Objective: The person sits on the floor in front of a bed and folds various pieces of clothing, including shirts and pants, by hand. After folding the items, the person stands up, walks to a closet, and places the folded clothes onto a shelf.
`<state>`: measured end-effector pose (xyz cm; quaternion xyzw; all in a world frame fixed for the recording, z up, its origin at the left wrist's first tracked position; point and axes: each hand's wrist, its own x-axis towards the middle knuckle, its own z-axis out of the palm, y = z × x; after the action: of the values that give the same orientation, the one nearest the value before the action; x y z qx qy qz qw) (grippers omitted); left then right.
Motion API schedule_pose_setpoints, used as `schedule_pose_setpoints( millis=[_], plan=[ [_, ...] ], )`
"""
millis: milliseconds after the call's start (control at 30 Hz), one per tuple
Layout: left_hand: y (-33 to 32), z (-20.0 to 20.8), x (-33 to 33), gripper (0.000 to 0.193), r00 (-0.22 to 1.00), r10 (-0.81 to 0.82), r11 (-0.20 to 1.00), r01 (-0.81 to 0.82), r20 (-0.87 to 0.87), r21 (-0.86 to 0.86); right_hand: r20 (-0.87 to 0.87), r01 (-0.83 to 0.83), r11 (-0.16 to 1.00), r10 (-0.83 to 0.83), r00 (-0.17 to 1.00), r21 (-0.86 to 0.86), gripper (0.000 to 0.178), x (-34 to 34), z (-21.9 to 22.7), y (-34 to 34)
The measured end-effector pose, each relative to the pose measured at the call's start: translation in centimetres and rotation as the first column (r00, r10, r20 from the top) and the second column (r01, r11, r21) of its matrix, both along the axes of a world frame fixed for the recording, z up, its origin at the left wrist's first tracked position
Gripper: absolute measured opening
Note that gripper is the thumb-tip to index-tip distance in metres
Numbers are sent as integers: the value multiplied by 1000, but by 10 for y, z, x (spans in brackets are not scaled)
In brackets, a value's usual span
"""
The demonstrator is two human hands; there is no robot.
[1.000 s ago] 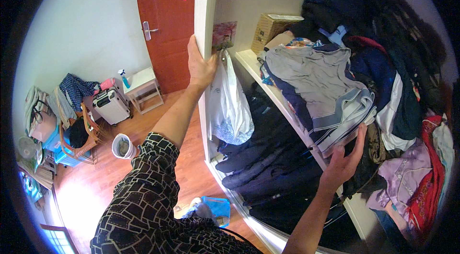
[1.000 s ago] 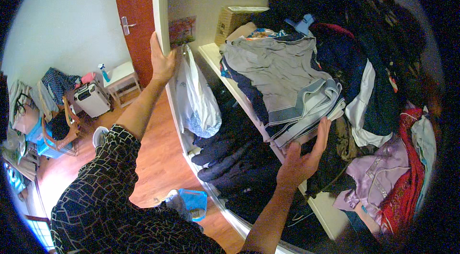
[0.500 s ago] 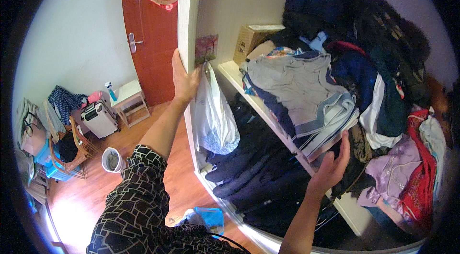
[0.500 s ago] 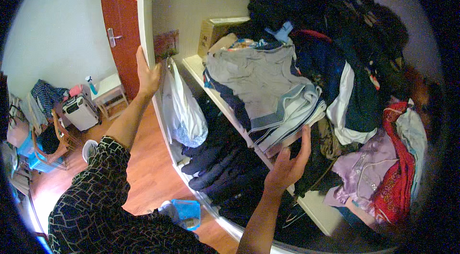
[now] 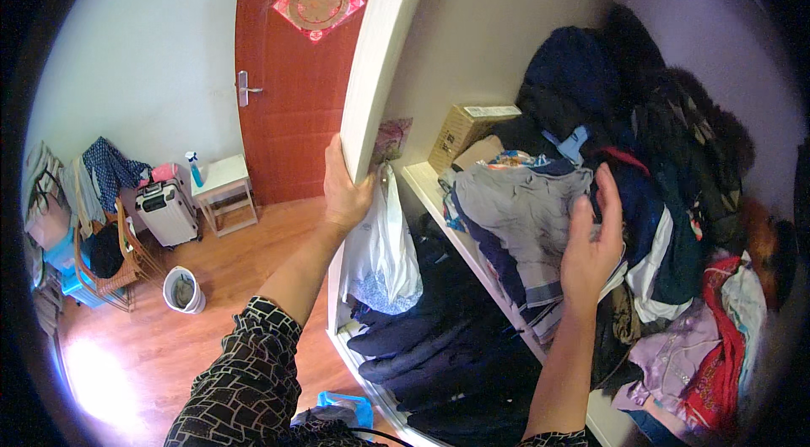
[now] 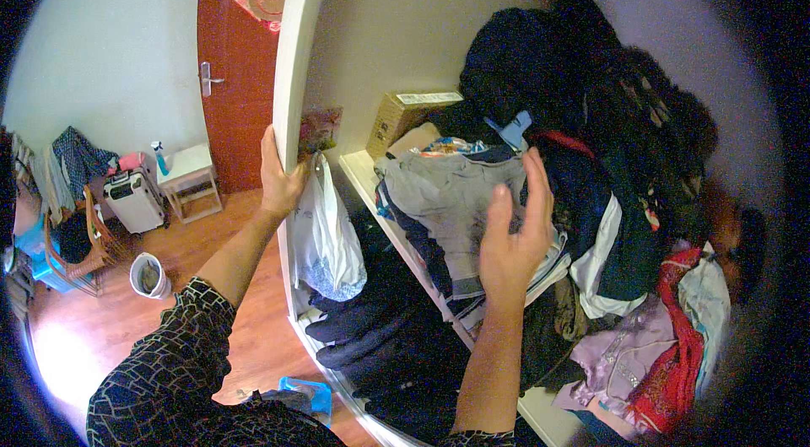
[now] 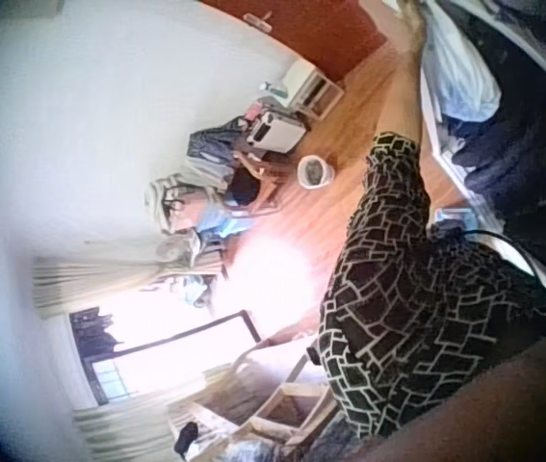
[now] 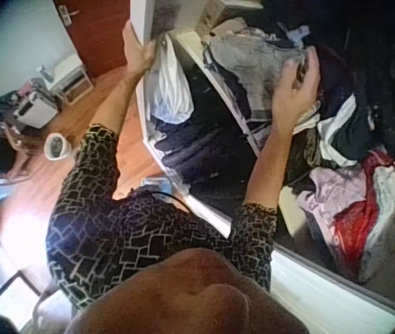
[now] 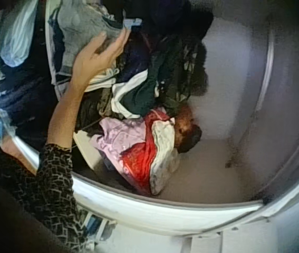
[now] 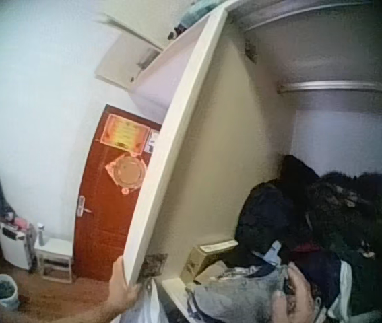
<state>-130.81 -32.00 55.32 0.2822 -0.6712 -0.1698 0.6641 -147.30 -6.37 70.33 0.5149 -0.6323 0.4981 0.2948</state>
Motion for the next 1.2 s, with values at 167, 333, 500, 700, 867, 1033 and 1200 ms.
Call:
schedule_pose_setpoints(
  millis=[167,333,500,700,867,1033,1200],
  plan=[
    [-3,-3,4,75,1000,1,1000,-1,-7,-8,-144,80,982,-55,988,173,48,-7,-2,-42],
    [1,4,2,74,997,-55,997,57,-45,56,-321,215,950,-136,937,225,61,-16,32,-82],
    [-2,2,1,75,1000,-12,999,13,-26,30,-467,395,840,-199,862,372,67,-70,-4,-135],
    [-4,-6,0,79,999,17,999,-16,-28,34,-324,391,626,-225,919,675,75,-101,-58,-147],
    [-1,-1,1,78,999,-15,996,18,-34,86,-338,409,623,-236,911,667,76,-98,-56,-146],
    [-1,-3,0,77,999,-2,997,5,-40,72,-251,301,763,-187,950,571,79,-97,-56,-144],
    [-1,-1,-3,75,997,-49,995,54,-60,85,-324,341,775,-186,928,532,76,-98,-56,-141]
  ],
)
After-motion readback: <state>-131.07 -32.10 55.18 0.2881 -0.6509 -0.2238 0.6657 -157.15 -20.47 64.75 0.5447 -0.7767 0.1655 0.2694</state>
